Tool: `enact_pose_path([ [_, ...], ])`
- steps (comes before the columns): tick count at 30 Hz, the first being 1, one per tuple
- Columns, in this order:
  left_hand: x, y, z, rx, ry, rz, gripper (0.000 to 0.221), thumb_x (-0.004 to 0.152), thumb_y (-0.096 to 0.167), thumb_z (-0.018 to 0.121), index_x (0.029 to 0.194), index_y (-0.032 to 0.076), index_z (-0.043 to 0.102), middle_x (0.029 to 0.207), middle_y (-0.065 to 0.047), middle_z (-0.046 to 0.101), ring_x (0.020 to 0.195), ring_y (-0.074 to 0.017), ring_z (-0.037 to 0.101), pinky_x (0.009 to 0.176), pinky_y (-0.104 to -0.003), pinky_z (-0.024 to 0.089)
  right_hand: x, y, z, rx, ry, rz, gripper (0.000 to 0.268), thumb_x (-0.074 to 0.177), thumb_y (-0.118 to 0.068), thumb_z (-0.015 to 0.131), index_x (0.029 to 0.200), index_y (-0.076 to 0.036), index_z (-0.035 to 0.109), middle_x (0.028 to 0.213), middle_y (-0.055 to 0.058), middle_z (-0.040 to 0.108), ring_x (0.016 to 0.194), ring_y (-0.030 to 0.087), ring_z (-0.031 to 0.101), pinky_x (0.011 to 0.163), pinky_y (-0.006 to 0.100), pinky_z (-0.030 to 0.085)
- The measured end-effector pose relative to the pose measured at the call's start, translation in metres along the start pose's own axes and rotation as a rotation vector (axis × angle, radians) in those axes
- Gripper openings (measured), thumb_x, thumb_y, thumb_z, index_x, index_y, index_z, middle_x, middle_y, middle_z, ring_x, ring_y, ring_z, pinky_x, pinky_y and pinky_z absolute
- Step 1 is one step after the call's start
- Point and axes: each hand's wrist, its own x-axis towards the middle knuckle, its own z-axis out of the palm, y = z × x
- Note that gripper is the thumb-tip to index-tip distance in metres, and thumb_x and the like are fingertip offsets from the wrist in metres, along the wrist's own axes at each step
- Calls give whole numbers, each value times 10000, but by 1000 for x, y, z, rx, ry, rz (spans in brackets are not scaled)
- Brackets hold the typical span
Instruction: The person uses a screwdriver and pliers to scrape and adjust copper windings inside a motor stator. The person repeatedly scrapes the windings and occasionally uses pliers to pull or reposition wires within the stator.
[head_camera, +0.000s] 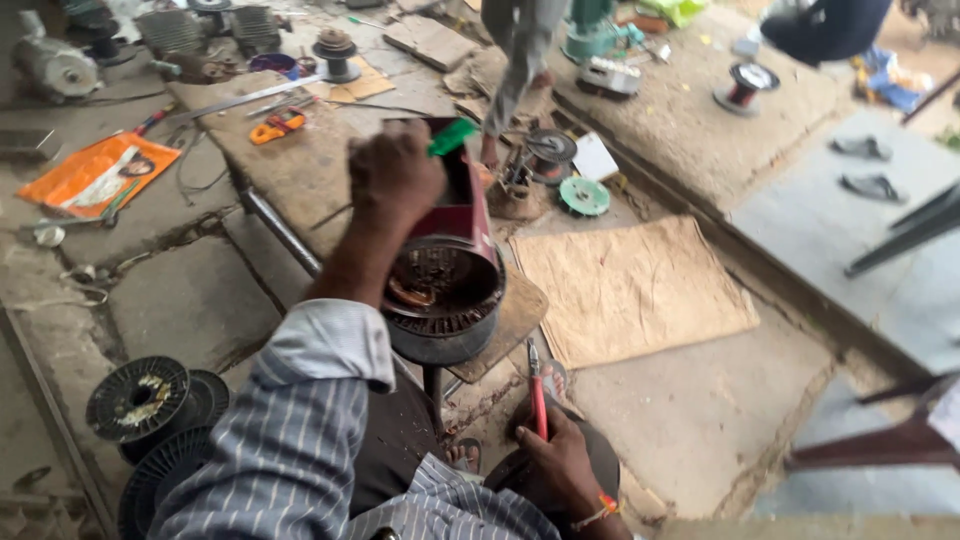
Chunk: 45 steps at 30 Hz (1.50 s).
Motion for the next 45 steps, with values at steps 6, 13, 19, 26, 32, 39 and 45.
enact_pose_path([
  [6, -3, 8, 2, -65, 74, 71, 242, 989, 292, 644, 956, 57, 687, 857, -178, 696, 713, -306, 720, 795, -539, 514, 38, -52, 15, -356, 259, -106, 747, 794, -300, 856, 1429, -146, 495, 1155, 200, 702, 1027, 340, 699, 887, 457, 561],
  [13, -2, 11, 2, -110, 108, 61, 190, 935, 272, 645, 943, 86, 682, 871, -170, 694, 786, -327, 729, 936, -673, 460, 112, -82, 58, -894, 25, -72, 511, 1033, -415, 556, 1515, -265, 479, 1204, 174, 711, 1041, 385, 686, 1016, 464, 491],
  [19, -2, 9, 8, -157, 53, 63, 169, 963, 242, 630, 951, 80, 679, 906, -176, 691, 839, -340, 728, 949, -658, 466, 119, -56, 74, -837, -8, -184, 512, 967, -257, 575, 1475, -281, 522, 1494, 178, 490, 1156, 366, 625, 965, 460, 508],
  [26, -4, 4, 12, -101, 128, 101, 192, 984, 241, 626, 944, 68, 697, 855, -175, 702, 805, -328, 734, 1000, -688, 430, 112, -45, 67, -760, -2, -302, 754, 734, 50, 589, 1436, -223, 569, 1559, 94, 444, 1234, 357, 566, 1014, 439, 488],
  [32, -3, 6, 8, -113, 27, 15, 209, 982, 269, 641, 942, 74, 705, 895, -174, 707, 805, -341, 728, 848, -584, 452, 103, -42, 59, -697, 34, -322, 439, 861, -59, 627, 1286, -164, 652, 1466, 89, 571, 1226, 337, 604, 1026, 446, 500],
  [39, -3, 2, 3, -91, 59, 24, 174, 901, 236, 699, 964, 74, 715, 903, -177, 713, 834, -368, 723, 828, -573, 450, 64, -120, 23, -118, 145, -248, 559, 911, -126, 707, 1445, -148, 544, 1321, 135, 688, 1097, 253, 715, 916, 399, 590],
  [45, 1, -2, 15, -96, 79, 14, 170, 926, 235, 723, 952, 68, 708, 868, -168, 699, 805, -349, 717, 800, -559, 454, -62, -231, -85, 578, -357, -902, 580, 968, -72, 681, 1511, -49, 478, 1358, 166, 650, 1166, 234, 665, 944, 350, 575],
])
